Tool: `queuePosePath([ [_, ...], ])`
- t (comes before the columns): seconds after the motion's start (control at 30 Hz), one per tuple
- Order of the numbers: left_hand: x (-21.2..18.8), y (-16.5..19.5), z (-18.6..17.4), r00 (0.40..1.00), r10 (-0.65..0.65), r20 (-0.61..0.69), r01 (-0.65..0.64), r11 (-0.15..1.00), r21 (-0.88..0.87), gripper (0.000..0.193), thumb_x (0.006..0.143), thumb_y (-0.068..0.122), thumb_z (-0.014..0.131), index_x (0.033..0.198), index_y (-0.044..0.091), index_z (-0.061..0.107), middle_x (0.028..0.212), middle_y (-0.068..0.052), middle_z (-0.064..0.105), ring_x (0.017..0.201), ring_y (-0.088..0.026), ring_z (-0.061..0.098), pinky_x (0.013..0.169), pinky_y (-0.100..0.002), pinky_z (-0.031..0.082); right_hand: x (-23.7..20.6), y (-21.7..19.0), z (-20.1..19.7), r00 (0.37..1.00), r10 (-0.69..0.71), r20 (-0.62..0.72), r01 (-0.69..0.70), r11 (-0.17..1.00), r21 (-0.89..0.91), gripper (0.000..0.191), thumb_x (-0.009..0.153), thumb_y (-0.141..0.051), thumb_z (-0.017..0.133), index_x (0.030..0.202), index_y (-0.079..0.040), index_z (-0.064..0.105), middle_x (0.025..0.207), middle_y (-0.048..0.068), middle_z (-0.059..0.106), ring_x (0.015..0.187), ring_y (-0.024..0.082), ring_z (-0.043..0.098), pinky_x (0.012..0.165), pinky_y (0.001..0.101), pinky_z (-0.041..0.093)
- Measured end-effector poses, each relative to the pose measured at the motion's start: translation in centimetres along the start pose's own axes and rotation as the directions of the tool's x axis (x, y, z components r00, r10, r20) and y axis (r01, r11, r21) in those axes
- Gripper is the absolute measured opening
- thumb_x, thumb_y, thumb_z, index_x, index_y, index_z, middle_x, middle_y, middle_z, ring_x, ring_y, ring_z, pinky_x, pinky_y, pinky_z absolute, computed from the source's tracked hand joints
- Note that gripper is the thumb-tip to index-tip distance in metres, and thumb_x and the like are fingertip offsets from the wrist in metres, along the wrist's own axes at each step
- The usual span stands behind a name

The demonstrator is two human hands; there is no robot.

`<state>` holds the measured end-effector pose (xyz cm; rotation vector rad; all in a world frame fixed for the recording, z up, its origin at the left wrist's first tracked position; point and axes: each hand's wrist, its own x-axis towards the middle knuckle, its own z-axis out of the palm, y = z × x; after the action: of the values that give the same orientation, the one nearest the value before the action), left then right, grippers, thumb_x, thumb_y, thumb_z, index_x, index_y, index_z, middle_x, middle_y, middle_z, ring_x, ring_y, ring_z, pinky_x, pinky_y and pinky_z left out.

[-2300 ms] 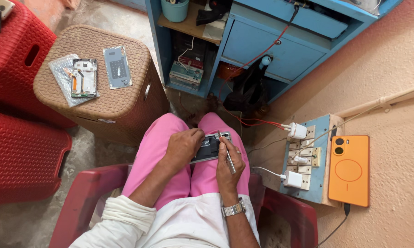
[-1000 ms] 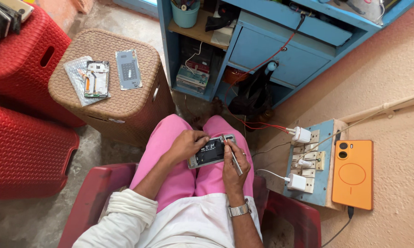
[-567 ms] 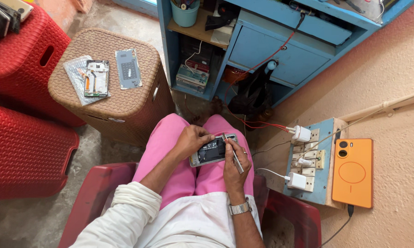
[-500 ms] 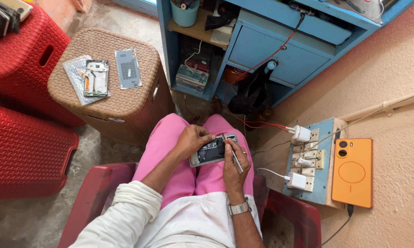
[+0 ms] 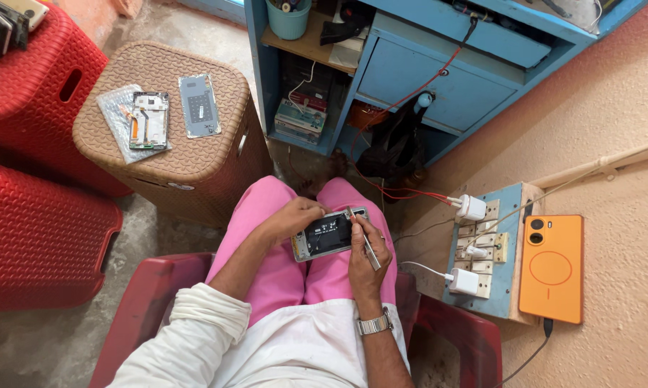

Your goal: The person uses a metal spudger to pry and adjust internal components of a disassembled smartphone held on their lap. The person repeatedly works on the same device, manipulating parts near the battery and camera area.

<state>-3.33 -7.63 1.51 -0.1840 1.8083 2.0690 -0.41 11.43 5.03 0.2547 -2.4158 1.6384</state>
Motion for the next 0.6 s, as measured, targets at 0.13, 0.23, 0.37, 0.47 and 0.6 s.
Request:
queuePosePath([
  [0.13,0.0,0.1,0.5,1.000,-0.009,-0.005,0.009,1.000,0.030,0.027,0.097,0.014,0.062,0.112,-0.004,0.075,0.090,-0.004,0.075,0.078,-0.010,0.066,0.073,-0.026,0.055,0.0,-0.1,-0.1,1.000,0.005,-0.005,-0.005,1.000,-0.024,0.022,0.101,-0.014,0.066,0.118,-0.003,0.074,0.101,0.008,0.077,0.090,0.015,0.074,0.076,0.0278,0.059],
  [0.23,0.0,0.5,0.9,0.998,-0.044,-0.034,0.045,0.999,0.011,0.025,0.097,0.012,0.065,0.111,-0.004,0.077,0.087,-0.004,0.075,0.074,-0.009,0.064,0.069,-0.027,0.055,0.0,-0.1,-0.1,1.000,0.004,-0.005,-0.004,0.999,-0.050,0.022,0.101,-0.015,0.066,0.117,-0.003,0.074,0.099,0.008,0.076,0.088,0.016,0.074,0.074,0.0285,0.058],
  [0.37,0.4,0.7,1.0,0.996,-0.089,-0.024,0.086,0.992,-0.087,0.024,0.095,0.013,0.069,0.108,-0.005,0.078,0.083,-0.005,0.075,0.068,-0.009,0.064,0.064,-0.028,0.055,0.0,0.0,-0.2,1.000,-0.013,0.002,0.013,0.998,-0.061,0.022,0.101,-0.015,0.065,0.117,-0.004,0.075,0.099,0.009,0.076,0.088,0.016,0.073,0.074,0.0285,0.058],
  [0.47,0.7,0.5,1.0,0.994,-0.105,-0.039,0.100,0.990,-0.097,0.023,0.094,0.014,0.072,0.104,-0.006,0.079,0.079,-0.006,0.075,0.064,-0.010,0.064,0.059,-0.029,0.054,-0.1,0.0,-0.1,1.000,0.008,-0.001,-0.008,0.998,-0.063,0.022,0.100,-0.015,0.066,0.117,-0.004,0.075,0.098,0.009,0.076,0.087,0.016,0.074,0.073,0.0287,0.059],
  [0.6,0.9,0.5,1.2,0.994,-0.095,-0.056,0.089,0.991,-0.100,0.024,0.091,0.015,0.074,0.102,-0.006,0.079,0.077,-0.007,0.075,0.063,-0.011,0.063,0.058,-0.029,0.055,-0.1,0.1,-0.1,1.000,0.000,0.001,0.001,0.997,-0.071,0.022,0.101,-0.015,0.065,0.117,-0.004,0.075,0.100,0.009,0.076,0.088,0.017,0.074,0.074,0.0286,0.060],
])
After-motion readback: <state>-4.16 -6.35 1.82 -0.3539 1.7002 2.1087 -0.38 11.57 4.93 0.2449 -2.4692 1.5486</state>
